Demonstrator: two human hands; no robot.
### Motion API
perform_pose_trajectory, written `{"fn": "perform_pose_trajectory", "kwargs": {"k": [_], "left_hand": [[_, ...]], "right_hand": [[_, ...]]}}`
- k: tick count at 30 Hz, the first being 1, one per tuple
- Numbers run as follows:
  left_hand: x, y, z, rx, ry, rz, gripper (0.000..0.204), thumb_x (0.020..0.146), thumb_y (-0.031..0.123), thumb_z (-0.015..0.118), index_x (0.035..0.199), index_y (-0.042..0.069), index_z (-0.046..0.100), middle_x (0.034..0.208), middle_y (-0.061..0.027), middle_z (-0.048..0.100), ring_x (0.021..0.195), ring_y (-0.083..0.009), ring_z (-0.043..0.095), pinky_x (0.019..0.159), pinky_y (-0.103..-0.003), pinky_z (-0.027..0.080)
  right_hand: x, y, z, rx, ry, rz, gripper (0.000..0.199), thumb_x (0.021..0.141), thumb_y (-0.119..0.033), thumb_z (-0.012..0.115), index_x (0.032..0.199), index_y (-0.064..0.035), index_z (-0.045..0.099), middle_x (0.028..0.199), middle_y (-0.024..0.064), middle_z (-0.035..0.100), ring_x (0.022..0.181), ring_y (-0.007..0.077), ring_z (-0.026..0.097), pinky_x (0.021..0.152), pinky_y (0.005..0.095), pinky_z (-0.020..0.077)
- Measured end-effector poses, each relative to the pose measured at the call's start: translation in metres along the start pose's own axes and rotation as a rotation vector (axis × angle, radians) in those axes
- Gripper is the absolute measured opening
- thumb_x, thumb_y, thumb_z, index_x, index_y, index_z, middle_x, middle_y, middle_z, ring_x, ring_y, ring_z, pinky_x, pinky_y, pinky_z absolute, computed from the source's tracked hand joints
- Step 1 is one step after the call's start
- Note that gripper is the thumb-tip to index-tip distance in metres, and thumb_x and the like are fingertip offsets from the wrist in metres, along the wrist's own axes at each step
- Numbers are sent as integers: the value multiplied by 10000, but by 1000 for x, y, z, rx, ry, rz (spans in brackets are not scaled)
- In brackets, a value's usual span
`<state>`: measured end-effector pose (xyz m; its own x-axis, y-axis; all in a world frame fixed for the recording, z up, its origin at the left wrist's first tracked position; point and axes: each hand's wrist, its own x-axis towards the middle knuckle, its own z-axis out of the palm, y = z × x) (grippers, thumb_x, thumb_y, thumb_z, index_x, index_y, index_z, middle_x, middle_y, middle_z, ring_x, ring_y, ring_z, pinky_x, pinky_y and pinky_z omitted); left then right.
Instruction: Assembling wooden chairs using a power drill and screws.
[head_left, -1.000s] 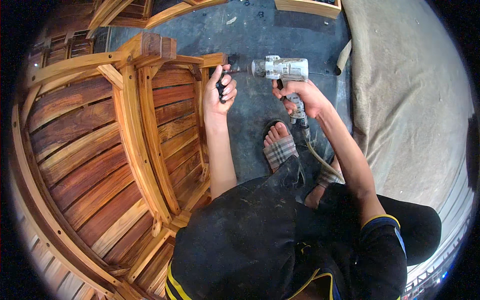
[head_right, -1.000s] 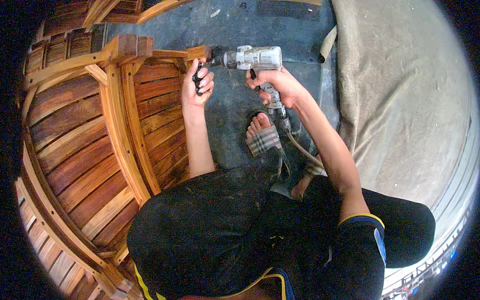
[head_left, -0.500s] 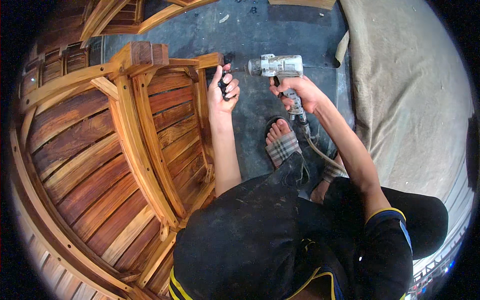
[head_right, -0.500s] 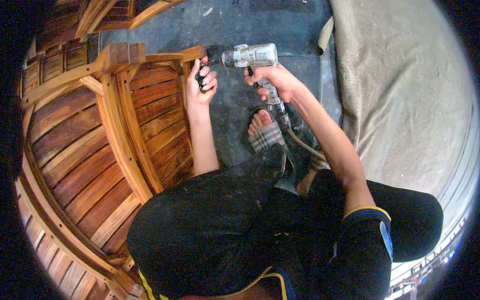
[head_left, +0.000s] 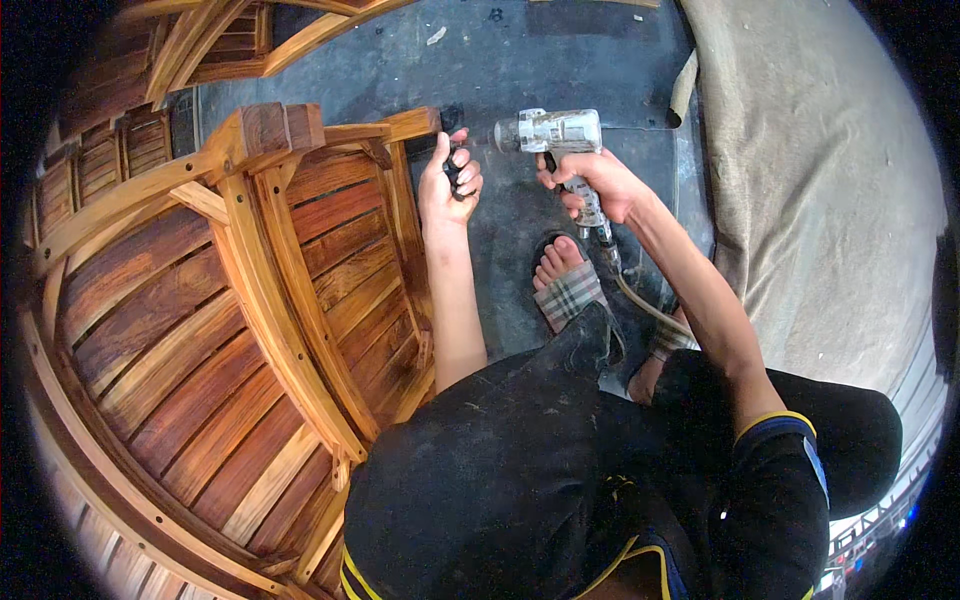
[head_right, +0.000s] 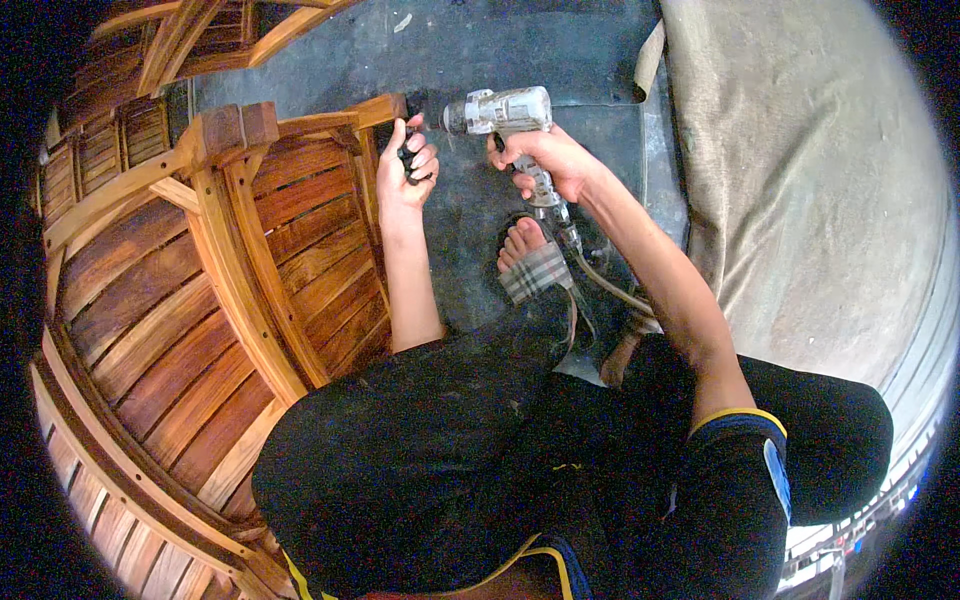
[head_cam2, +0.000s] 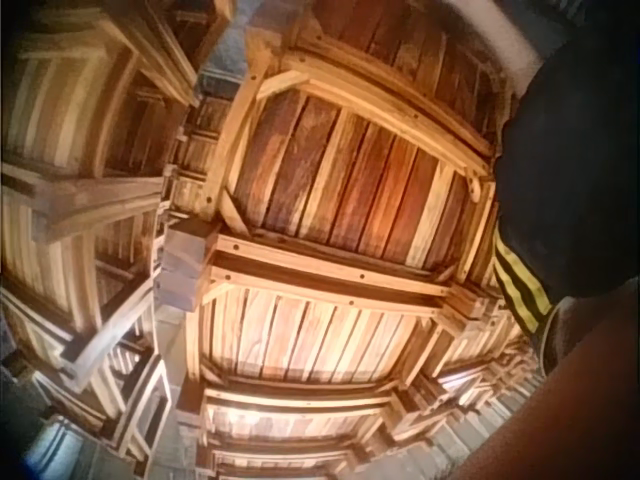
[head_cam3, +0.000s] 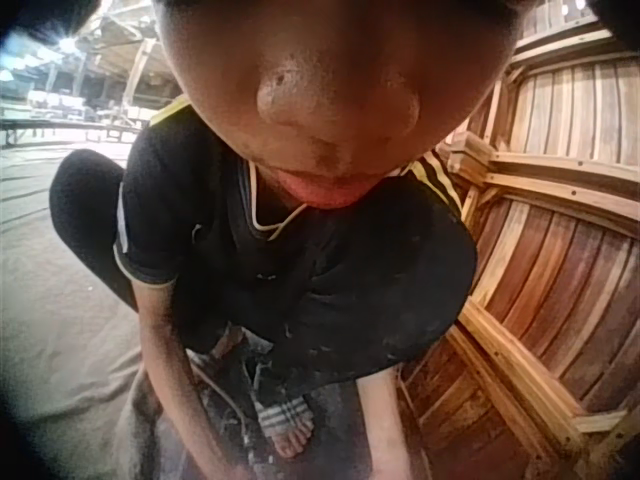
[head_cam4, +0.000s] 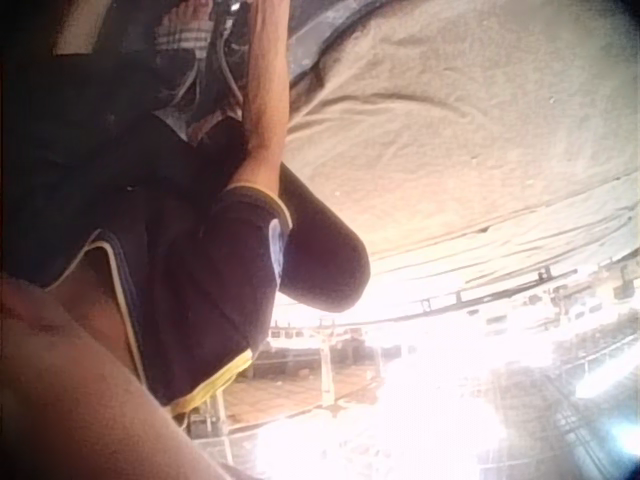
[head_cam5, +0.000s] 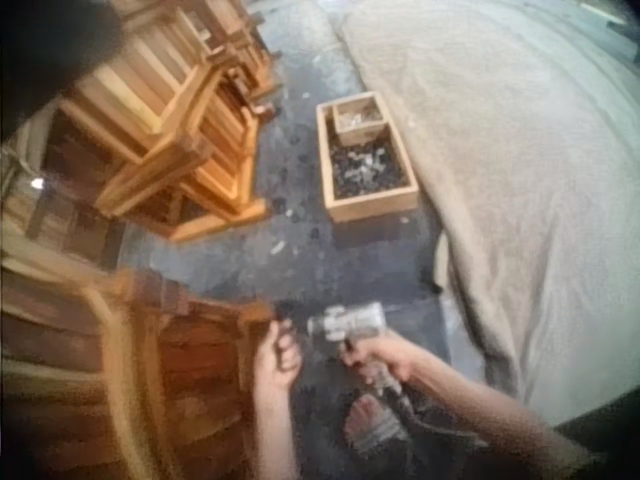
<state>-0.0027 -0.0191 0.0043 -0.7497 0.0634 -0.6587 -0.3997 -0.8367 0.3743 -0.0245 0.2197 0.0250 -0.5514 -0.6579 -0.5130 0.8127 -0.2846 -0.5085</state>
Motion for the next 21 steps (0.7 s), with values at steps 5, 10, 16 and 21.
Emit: {"fn": "perform_pose_trajectory", "kwargs": {"k": [5, 10, 16, 21], "left_hand": [[5, -4, -1, 55, 83, -1, 307, 957, 334, 496, 1063, 49, 540, 630, 7, 444, 459, -98, 390, 329, -206, 282], [10, 3, -9, 47, 38, -63, 314, 964, 328, 484, 1099, 48, 533, 617, 11, 432, 451, -92, 379, 326, -205, 288], [21, 4, -17, -121, -157, -105, 289, 975, 227, 455, 1177, 26, 508, 589, 9, 396, 466, -103, 380, 322, -206, 304], [31, 5, -20, -174, -134, -144, 279, 963, 213, 481, 1177, 33, 490, 596, -3, 414, 471, -117, 395, 325, -209, 308]], "right_hand": [[3, 3, -1, -5, 23, 17, 145, 700, -71, 587, 841, -50, 562, 702, 37, 567, 425, 93, 443, 367, 237, 374], [8, 9, -6, 72, 29, 47, 177, 697, -63, 588, 871, -51, 558, 706, 39, 573, 417, 93, 446, 365, 246, 385], [20, 16, -13, 161, 34, 47, 189, 703, -70, 584, 889, -54, 557, 715, 39, 579, 409, 95, 447, 370, 259, 422], [28, 19, -17, 198, 45, 62, 191, 701, -72, 584, 889, -55, 555, 719, 41, 582, 409, 94, 445, 371, 263, 426]]}}
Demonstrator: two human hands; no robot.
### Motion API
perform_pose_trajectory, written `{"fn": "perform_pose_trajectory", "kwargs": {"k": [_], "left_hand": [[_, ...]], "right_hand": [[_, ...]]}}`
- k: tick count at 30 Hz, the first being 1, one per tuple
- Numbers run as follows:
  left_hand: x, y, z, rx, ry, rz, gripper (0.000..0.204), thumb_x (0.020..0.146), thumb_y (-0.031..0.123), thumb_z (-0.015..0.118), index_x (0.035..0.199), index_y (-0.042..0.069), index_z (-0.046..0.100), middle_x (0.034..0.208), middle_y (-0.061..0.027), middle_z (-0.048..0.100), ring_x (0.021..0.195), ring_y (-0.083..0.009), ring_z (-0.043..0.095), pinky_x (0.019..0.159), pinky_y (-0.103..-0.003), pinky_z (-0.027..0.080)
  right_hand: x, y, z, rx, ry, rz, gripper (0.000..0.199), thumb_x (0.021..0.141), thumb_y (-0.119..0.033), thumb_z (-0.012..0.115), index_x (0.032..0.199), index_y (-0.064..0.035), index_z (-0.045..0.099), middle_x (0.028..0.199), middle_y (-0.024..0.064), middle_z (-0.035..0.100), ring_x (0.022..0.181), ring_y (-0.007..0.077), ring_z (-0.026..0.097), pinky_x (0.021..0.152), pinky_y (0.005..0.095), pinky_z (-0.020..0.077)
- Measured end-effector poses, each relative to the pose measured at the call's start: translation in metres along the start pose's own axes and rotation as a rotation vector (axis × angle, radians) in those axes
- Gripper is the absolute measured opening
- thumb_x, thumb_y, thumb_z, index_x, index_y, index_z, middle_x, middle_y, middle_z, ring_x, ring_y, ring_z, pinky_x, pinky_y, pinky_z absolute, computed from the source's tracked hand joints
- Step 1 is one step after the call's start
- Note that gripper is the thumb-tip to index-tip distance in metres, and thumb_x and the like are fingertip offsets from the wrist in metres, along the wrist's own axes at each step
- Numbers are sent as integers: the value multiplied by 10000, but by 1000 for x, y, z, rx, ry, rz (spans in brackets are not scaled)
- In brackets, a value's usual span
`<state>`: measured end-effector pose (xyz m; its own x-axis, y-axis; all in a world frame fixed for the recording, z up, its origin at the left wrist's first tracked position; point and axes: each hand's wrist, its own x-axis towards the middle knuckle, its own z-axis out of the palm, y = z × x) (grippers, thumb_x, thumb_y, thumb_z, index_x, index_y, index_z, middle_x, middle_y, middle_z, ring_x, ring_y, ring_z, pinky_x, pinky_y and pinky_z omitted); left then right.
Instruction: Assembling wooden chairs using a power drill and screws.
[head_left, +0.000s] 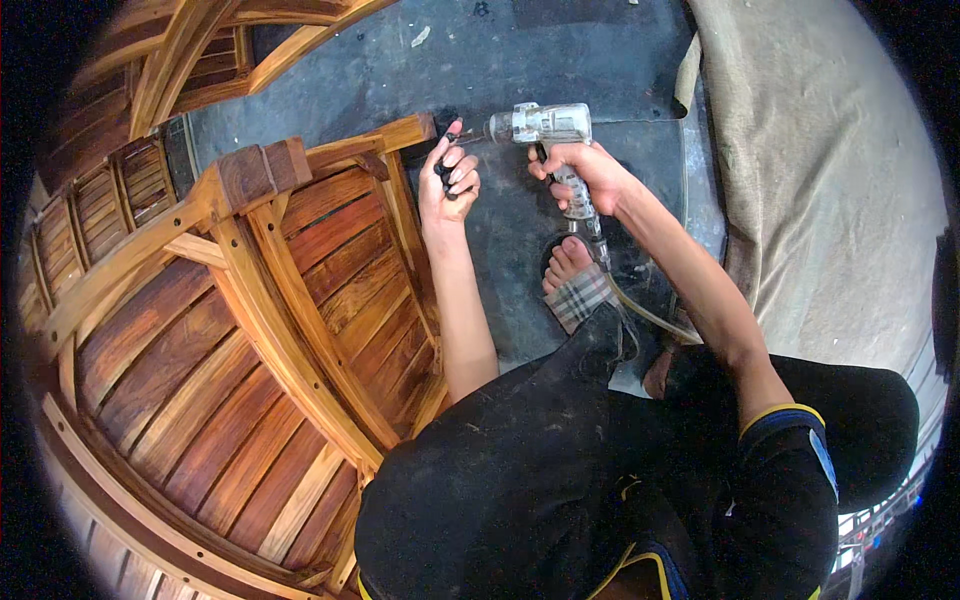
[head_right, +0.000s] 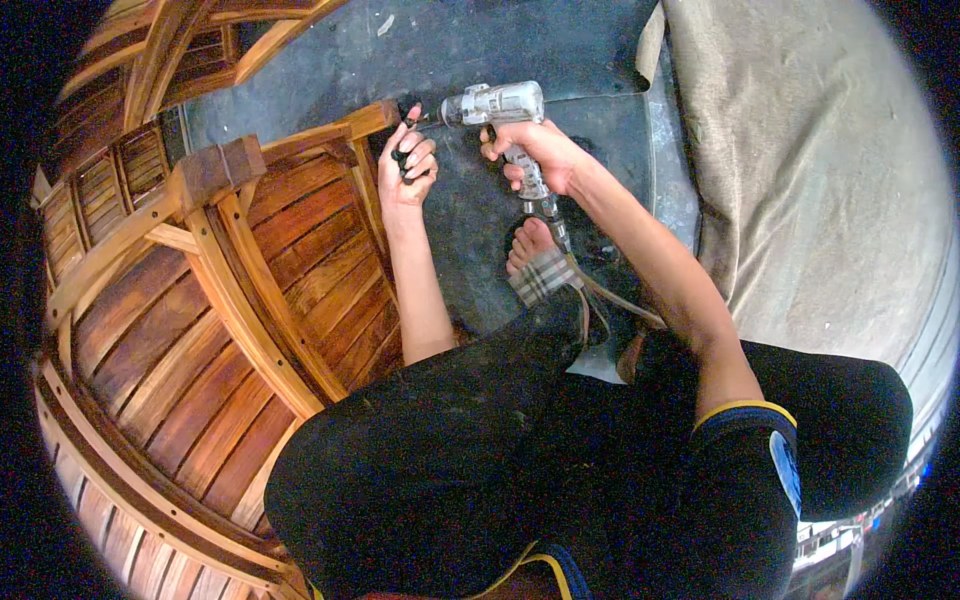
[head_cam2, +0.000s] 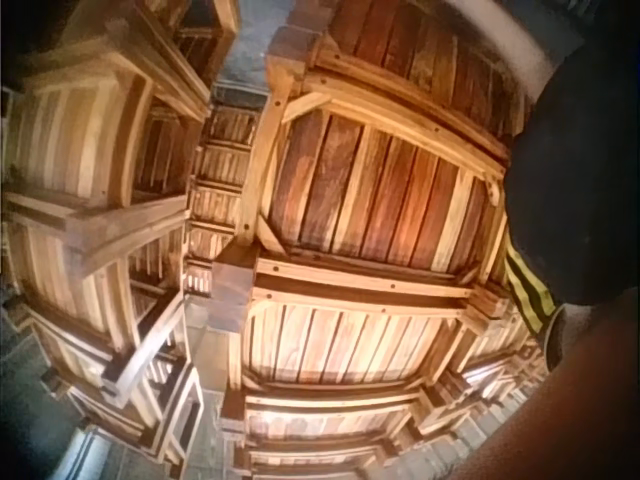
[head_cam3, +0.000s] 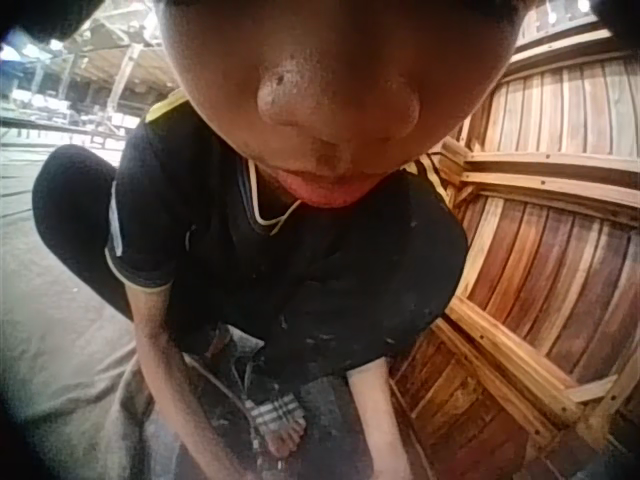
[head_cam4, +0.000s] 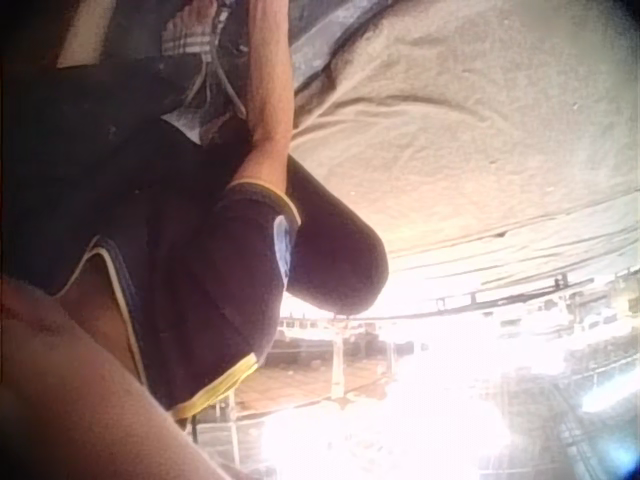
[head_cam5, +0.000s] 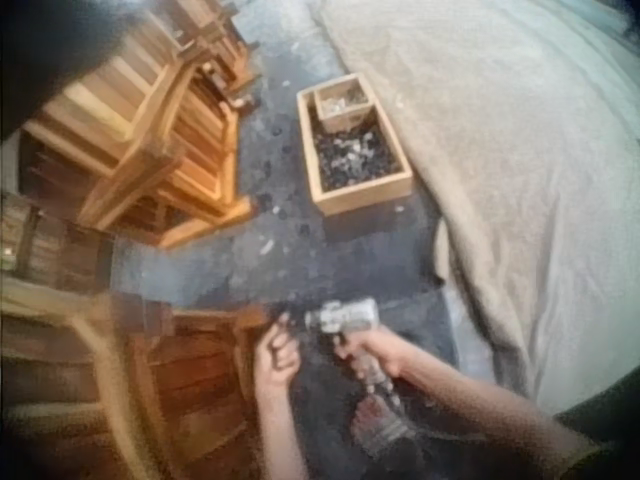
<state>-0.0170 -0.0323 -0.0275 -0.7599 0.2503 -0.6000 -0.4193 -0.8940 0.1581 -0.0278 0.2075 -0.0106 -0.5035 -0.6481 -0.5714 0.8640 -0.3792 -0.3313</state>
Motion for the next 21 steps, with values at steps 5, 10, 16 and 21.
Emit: {"fn": "perform_pose_trajectory", "kwargs": {"k": [5, 10, 16, 21], "left_hand": [[8, 2, -5, 26, 54, 3, 257, 971, 215, 466, 1149, 34, 499, 604, -5, 415, 476, -123, 392, 330, -218, 308], [12, 1, -4, 39, 70, 25, 258, 977, 204, 444, 1155, 26, 501, 620, -8, 423, 489, -129, 393, 341, -231, 318], [18, 1, -4, 22, 41, 80, 252, 969, 194, 448, 1136, 19, 522, 619, -3, 425, 497, -129, 392, 347, -230, 332], [20, 5, -5, 75, 191, 99, 216, 954, 233, 501, 1067, 60, 564, 602, 5, 411, 442, -109, 369, 324, -217, 308]], "right_hand": [[6, -2, 0, -38, 11, -8, 209, 706, -66, 563, 913, -46, 548, 740, 40, 563, 417, 81, 437, 377, 243, 428], [12, -1, -1, -31, 32, -13, 208, 701, -63, 564, 908, -43, 549, 734, 43, 564, 416, 85, 438, 381, 248, 421], [21, 1, -4, 26, 28, -30, 200, 703, -67, 567, 900, -37, 555, 729, 44, 561, 420, 85, 433, 384, 243, 415], [26, 3, -1, 2, 36, -22, 201, 705, -69, 566, 903, -35, 555, 724, 42, 557, 426, 87, 427, 384, 243, 409]]}}
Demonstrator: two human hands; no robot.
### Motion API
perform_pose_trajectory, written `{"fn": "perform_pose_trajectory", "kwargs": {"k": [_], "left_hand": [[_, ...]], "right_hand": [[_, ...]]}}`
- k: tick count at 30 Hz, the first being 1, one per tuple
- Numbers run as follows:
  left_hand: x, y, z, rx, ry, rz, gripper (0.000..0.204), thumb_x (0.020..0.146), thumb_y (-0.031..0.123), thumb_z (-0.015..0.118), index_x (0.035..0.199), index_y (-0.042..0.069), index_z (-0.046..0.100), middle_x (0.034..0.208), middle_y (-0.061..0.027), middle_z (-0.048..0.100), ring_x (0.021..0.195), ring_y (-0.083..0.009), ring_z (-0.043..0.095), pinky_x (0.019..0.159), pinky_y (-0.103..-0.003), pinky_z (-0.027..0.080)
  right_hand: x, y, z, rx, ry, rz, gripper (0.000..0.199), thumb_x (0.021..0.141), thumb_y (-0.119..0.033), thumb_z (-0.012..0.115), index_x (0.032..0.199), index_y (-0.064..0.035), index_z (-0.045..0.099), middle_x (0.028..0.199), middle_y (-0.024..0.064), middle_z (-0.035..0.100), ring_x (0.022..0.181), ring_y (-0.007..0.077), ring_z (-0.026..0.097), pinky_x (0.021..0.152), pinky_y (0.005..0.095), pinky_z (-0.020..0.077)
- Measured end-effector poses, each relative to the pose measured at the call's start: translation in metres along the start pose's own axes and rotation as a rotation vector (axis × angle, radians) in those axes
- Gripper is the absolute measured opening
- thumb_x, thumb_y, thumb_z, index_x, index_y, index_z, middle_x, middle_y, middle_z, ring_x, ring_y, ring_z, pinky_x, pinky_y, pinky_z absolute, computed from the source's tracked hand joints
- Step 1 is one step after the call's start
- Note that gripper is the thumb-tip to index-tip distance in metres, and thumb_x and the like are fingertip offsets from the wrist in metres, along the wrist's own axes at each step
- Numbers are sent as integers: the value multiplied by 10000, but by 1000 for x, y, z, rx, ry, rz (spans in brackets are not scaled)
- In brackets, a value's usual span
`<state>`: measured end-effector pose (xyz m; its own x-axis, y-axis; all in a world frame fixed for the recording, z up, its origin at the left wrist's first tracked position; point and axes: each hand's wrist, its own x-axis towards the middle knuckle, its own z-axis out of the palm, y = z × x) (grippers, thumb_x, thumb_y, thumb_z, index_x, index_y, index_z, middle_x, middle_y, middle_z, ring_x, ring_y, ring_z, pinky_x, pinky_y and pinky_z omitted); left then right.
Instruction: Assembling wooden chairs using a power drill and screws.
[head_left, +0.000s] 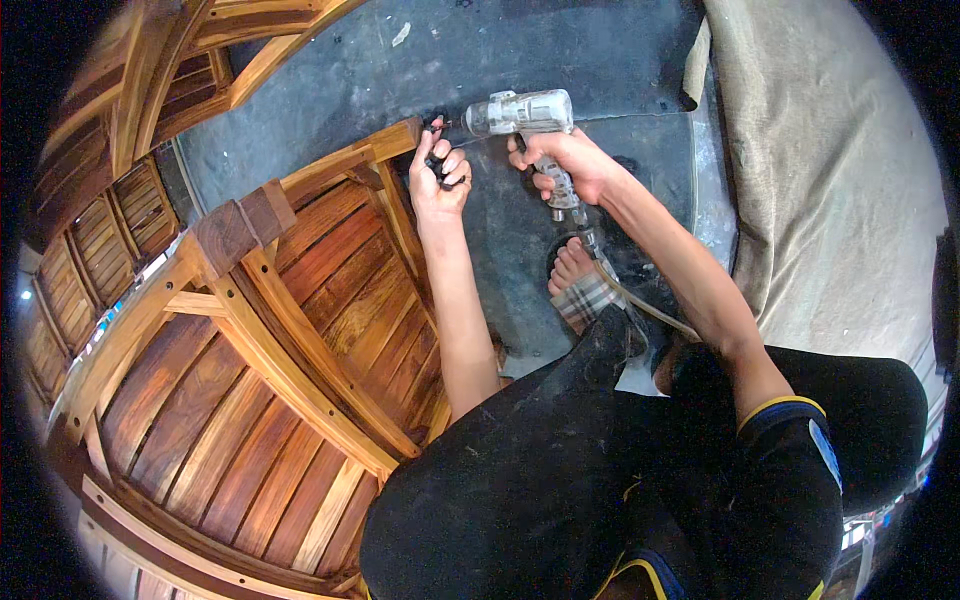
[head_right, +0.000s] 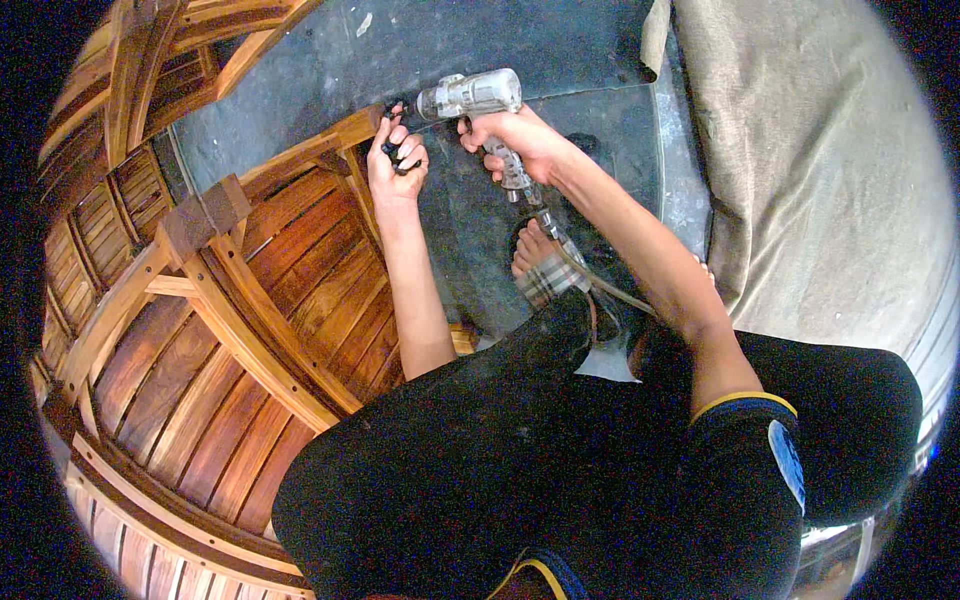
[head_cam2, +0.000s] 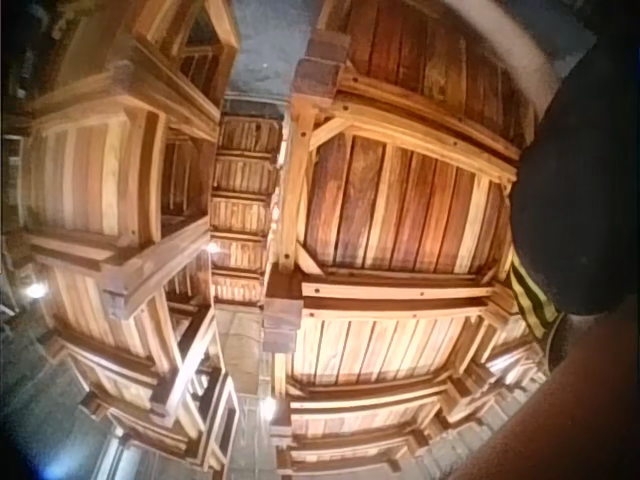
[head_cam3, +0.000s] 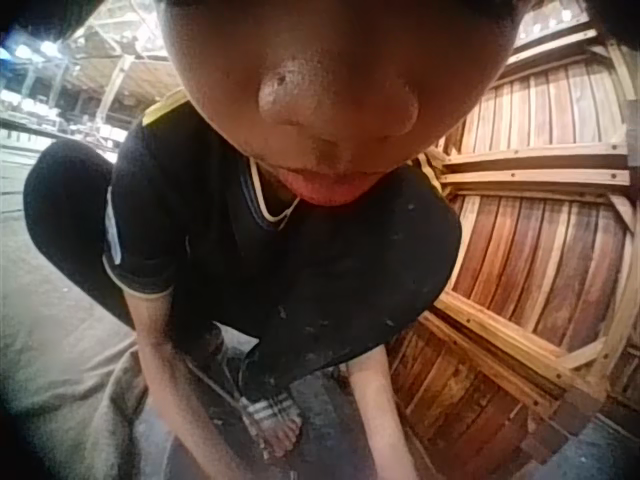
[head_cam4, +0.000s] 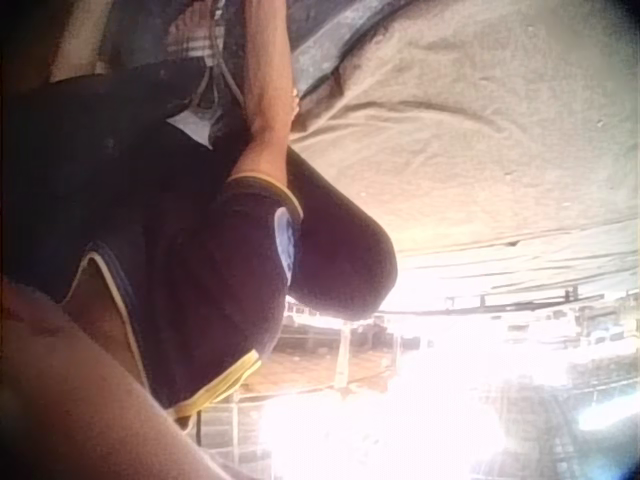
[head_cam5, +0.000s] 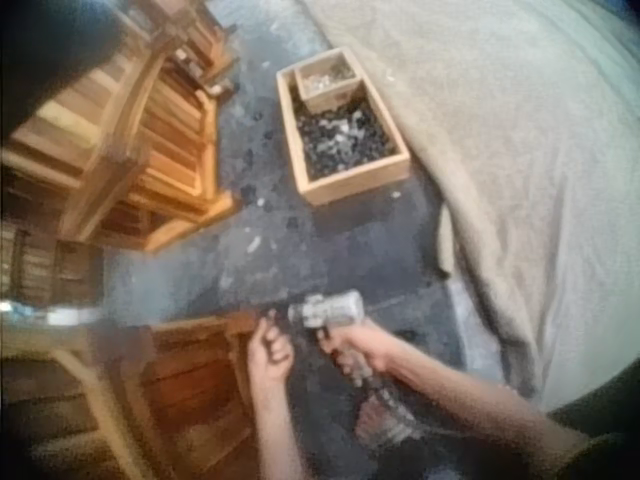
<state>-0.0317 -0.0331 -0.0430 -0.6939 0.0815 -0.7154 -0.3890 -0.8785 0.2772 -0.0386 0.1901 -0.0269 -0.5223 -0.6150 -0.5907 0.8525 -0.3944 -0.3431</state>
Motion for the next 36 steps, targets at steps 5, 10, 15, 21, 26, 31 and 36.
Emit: {"fn": "perform_pose_trajectory", "kwargs": {"k": [5, 10, 15, 21, 26, 31, 36], "left_hand": [[4, -6, 4, -50, 26, 35, 168, 947, 197, 495, 1045, 81, 567, 604, 9, 422, 441, -107, 368, 319, -220, 304], [3, -8, 3, -59, -4, 63, 142, 934, 154, 486, 1037, 91, 561, 608, 12, 431, 446, -109, 380, 318, -221, 307], [2, -9, 5, -69, 17, 65, 176, 919, 117, 477, 1064, 39, 540, 608, 5, 421, 461, -112, 362, 331, -221, 293], [1, -7, 6, -13, 31, 59, 149, 927, 148, 497, 1050, 88, 556, 610, 9, 440, 451, -115, 389, 326, -226, 307], [2, -5, 2, -55, 9, 47, 178, 927, 123, 473, 1065, 35, 541, 607, 6, 422, 477, -115, 372, 338, -223, 301], [0, -3, 3, -39, 16, 41, 178, 929, 132, 472, 1060, 31, 538, 605, 6, 421, 476, -117, 370, 340, -222, 301], [-16, -1, 5, -14, 172, -27, 196, 919, 107, 476, 1081, 17, 539, 600, 3, 415, 483, -119, 380, 334, -216, 290]], "right_hand": [[4, -1, 0, -7, 25, 3, 201, 701, -71, 566, 900, -44, 553, 721, 35, 549, 430, 86, 426, 387, 249, 399], [7, -3, 1, 12, 2, 16, 200, 700, -74, 566, 898, -54, 553, 715, 27, 545, 425, 84, 423, 390, 251, 397], [7, -3, -1, 3, 12, 7, 209, 698, -73, 568, 906, -52, 553, 714, 26, 544, 417, 84, 420, 388, 247, 394], [8, -2, -2, 42, 10, 8, 206, 700, -64, 569, 904, -37, 558, 716, 31, 551, 418, 87, 423, 376, 236, 386], [10, -1, -3, 26, 24, 26, 204, 707, -71, 576, 909, -42, 563, 725, 30, 564, 417, 83, 427, 375, 243, 401], [10, -2, -1, 29, 6, 21, 206, 709, -74, 579, 913, -46, 563, 726, 30, 570, 412, 83, 428, 372, 249, 410], [13, 0, -6, 69, 0, 44, 201, 706, -76, 588, 903, -53, 557, 728, 35, 575, 407, 85, 431, 370, 256, 416]]}}
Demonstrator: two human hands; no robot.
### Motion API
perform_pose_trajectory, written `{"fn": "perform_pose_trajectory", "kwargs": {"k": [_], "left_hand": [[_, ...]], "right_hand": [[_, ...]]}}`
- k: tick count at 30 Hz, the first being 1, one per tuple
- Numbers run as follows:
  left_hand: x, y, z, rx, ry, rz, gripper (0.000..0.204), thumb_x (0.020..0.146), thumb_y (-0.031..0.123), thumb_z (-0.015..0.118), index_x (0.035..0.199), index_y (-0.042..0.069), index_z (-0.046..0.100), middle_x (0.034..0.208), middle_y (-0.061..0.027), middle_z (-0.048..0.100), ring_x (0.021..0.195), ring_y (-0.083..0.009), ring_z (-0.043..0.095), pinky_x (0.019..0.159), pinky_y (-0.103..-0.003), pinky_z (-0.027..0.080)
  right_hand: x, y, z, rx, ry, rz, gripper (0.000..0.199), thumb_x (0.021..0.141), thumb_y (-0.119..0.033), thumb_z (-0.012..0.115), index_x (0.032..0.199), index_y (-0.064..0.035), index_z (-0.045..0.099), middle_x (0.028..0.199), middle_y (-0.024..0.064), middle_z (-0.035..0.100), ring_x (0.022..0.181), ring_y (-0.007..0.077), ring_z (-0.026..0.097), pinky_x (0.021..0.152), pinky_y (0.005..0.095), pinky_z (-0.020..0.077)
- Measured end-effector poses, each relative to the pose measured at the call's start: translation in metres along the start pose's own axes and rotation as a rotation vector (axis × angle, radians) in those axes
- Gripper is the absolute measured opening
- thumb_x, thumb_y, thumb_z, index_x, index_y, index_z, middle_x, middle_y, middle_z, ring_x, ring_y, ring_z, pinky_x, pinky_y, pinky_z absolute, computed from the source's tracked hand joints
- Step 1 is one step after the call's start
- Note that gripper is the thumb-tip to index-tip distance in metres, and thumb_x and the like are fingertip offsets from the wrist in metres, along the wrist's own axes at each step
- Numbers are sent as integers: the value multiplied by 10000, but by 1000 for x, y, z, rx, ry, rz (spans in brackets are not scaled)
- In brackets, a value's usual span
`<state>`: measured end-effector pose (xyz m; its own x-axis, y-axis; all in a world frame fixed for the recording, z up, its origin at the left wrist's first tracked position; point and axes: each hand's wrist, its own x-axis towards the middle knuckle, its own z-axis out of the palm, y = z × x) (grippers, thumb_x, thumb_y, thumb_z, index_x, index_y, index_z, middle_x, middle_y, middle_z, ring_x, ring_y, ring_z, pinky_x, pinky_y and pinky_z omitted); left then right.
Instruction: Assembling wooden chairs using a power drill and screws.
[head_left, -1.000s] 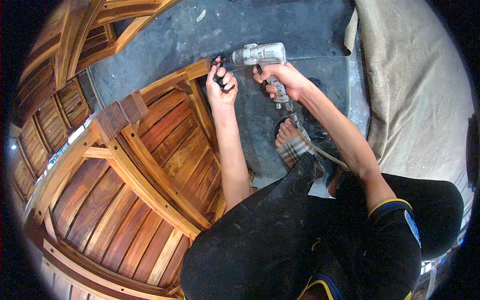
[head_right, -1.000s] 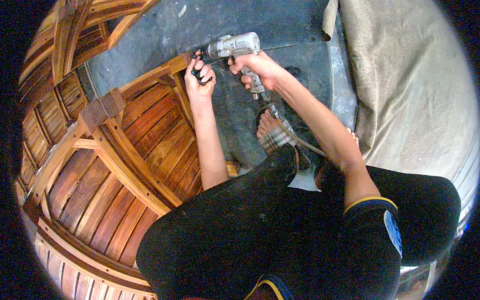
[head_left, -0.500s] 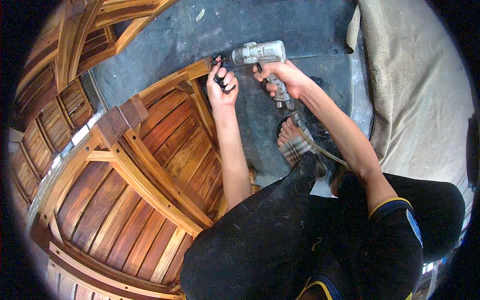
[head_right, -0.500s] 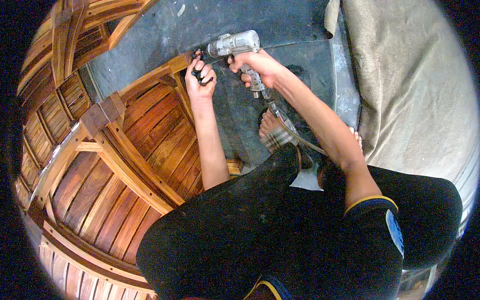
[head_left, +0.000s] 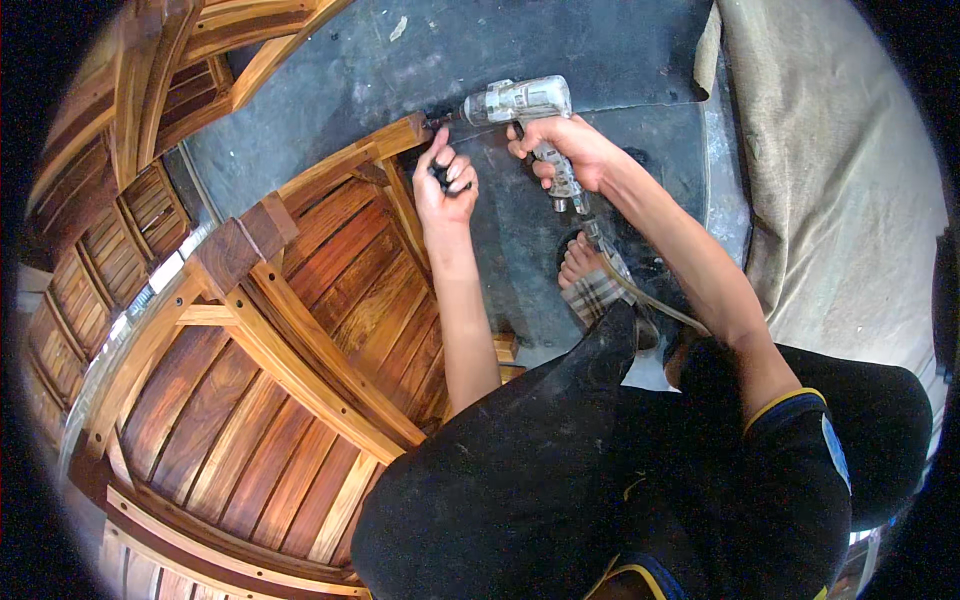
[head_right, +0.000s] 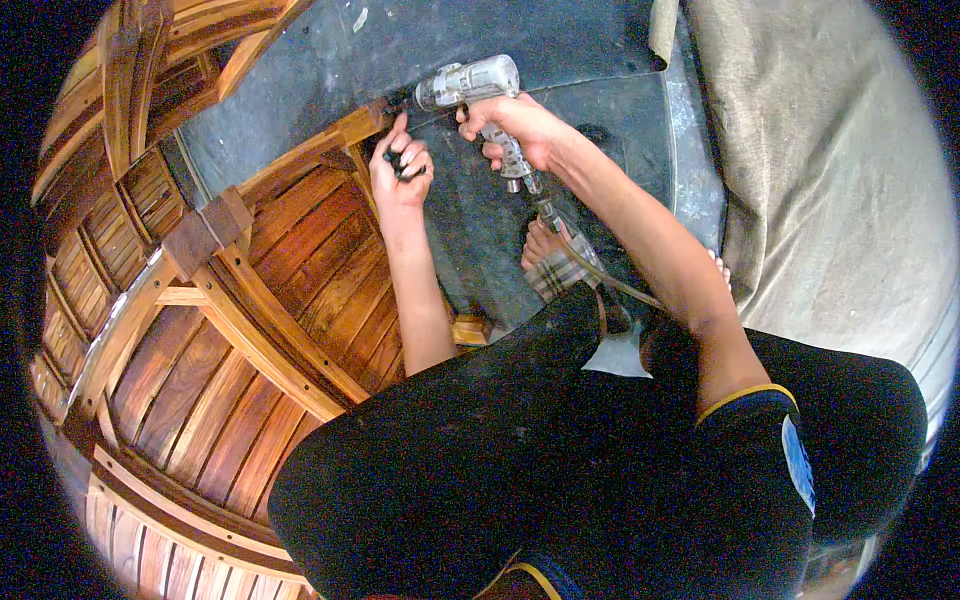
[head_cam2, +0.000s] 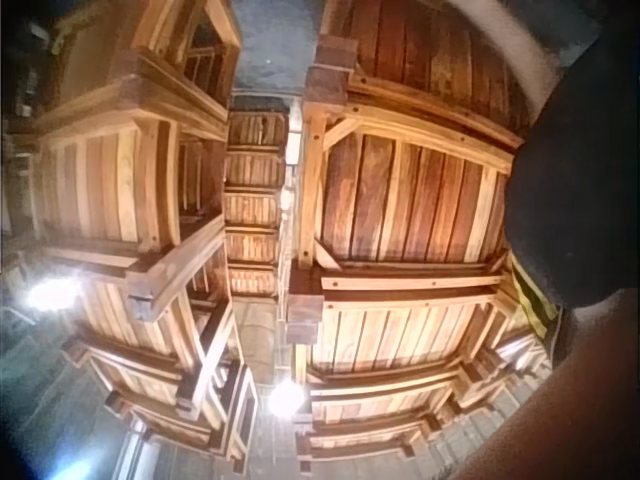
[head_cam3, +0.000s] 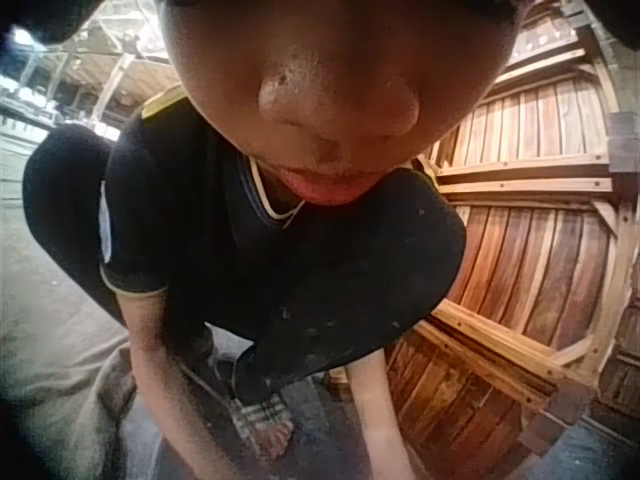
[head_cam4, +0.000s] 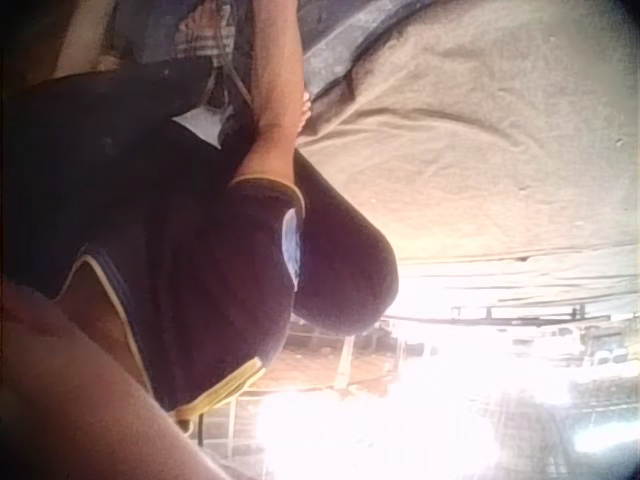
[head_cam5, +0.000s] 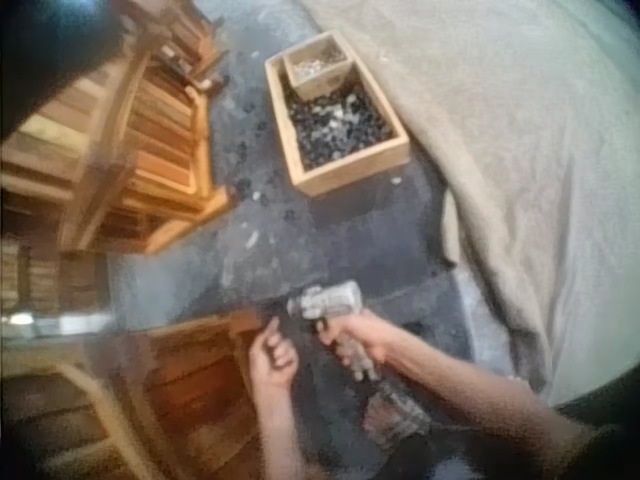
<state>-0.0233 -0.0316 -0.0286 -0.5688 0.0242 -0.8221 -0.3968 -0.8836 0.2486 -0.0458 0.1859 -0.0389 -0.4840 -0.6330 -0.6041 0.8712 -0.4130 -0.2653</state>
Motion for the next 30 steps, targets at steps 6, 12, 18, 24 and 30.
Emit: {"fn": "perform_pose_trajectory", "kwargs": {"k": [6, 12, 18, 24, 30], "left_hand": [[-64, -22, 3, -66, 7, -27, 239, 916, 114, 489, 1126, 19, 552, 601, 2, 407, 482, -110, 384, 312, -212, 285], [-77, -24, 0, -71, -54, -91, 263, 938, 127, 467, 1164, 17, 546, 596, -2, 423, 493, -113, 391, 310, -208, 297], [-82, -11, 7, -34, -101, -94, 279, 946, 120, 454, 1190, 15, 538, 589, 3, 421, 496, -110, 382, 317, -198, 300], [-62, -9, 3, 58, -31, -80, 304, 929, 124, 476, 1211, 21, 519, 600, 3, 403, 485, -105, 379, 315, -204, 301], [-43, -4, 9, 161, 0, -29, 356, 915, 136, 497, 1253, 29, 476, 613, 4, 388, 470, -106, 378, 315, -206, 296]], "right_hand": [[0, -2, 1, 66, 53, 96, 206, 700, -86, 606, 897, -64, 551, 728, 38, 587, 391, 85, 427, 366, 262, 430], [0, -3, 6, 59, 95, 111, 210, 694, -85, 602, 896, -66, 545, 720, 30, 578, 384, 81, 417, 362, 261, 431], [-1, 4, 4, 112, 65, 89, 188, 707, -96, 586, 887, -73, 539, 720, 21, 575, 390, 77, 416, 371, 257, 440], [2, 6, 2, 118, 38, 92, 181, 717, -95, 578, 892, -77, 535, 719, 23, 576, 394, 78, 417, 373, 258, 440], [1, 5, 2, 118, 49, 92, 177, 711, -96, 583, 880, -81, 535, 712, 23, 573, 391, 82, 418, 369, 256, 436]]}}
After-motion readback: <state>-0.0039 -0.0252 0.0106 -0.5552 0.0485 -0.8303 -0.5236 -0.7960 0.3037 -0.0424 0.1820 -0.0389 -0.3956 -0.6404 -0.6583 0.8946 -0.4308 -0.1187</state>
